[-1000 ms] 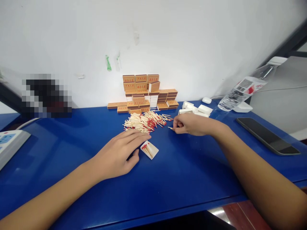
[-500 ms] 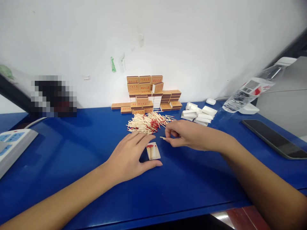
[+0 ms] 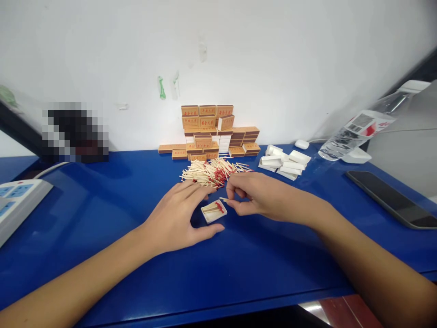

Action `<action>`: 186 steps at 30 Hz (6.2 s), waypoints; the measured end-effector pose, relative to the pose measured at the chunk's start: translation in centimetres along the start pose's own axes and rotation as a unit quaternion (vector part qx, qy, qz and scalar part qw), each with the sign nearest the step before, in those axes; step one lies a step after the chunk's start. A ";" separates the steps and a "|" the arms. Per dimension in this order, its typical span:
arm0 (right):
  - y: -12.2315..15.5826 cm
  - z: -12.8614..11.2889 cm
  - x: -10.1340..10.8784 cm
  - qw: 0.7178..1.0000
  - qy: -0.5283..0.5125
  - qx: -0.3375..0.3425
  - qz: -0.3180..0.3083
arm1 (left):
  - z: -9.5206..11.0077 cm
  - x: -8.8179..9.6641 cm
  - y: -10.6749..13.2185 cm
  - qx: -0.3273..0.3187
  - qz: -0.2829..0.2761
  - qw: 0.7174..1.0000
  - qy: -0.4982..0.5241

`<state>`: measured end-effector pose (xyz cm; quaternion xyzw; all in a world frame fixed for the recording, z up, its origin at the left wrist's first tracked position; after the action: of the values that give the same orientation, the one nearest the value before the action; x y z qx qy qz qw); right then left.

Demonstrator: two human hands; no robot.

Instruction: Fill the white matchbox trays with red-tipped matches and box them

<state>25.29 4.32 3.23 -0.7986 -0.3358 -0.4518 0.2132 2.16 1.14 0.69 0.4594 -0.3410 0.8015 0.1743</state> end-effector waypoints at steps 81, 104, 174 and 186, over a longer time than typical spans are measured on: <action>-2.9 1.7 -3.7 0.994 0.029 0.083 0.064 | -1.1 0.6 0.7 -0.001 -0.059 0.998 0.010; -0.5 4.2 2.6 0.954 0.135 -0.149 0.222 | -1.2 0.0 0.9 0.007 -0.033 0.999 0.012; -3.7 8.5 4.3 0.967 0.163 -0.190 0.043 | -1.1 -0.2 0.9 -0.033 -0.027 0.999 -0.014; -3.4 9.3 4.1 0.977 0.130 -0.170 -0.008 | -1.2 -0.3 1.0 -0.031 -0.024 0.999 -0.009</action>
<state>29.66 14.05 2.19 -0.7548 -0.2303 -0.6038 0.1123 0.99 1.32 -0.40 0.4685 -0.3562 0.7821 0.2046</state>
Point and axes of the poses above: each hand's wrist, its own y-axis away from the middle knuckle, its own x-axis out of the back of the hand, z = x × y, the point moved 2 cm from there along -y, towards the middle knuckle, and after that the axes turned 3 degrees about x, right-handed, at the moved point
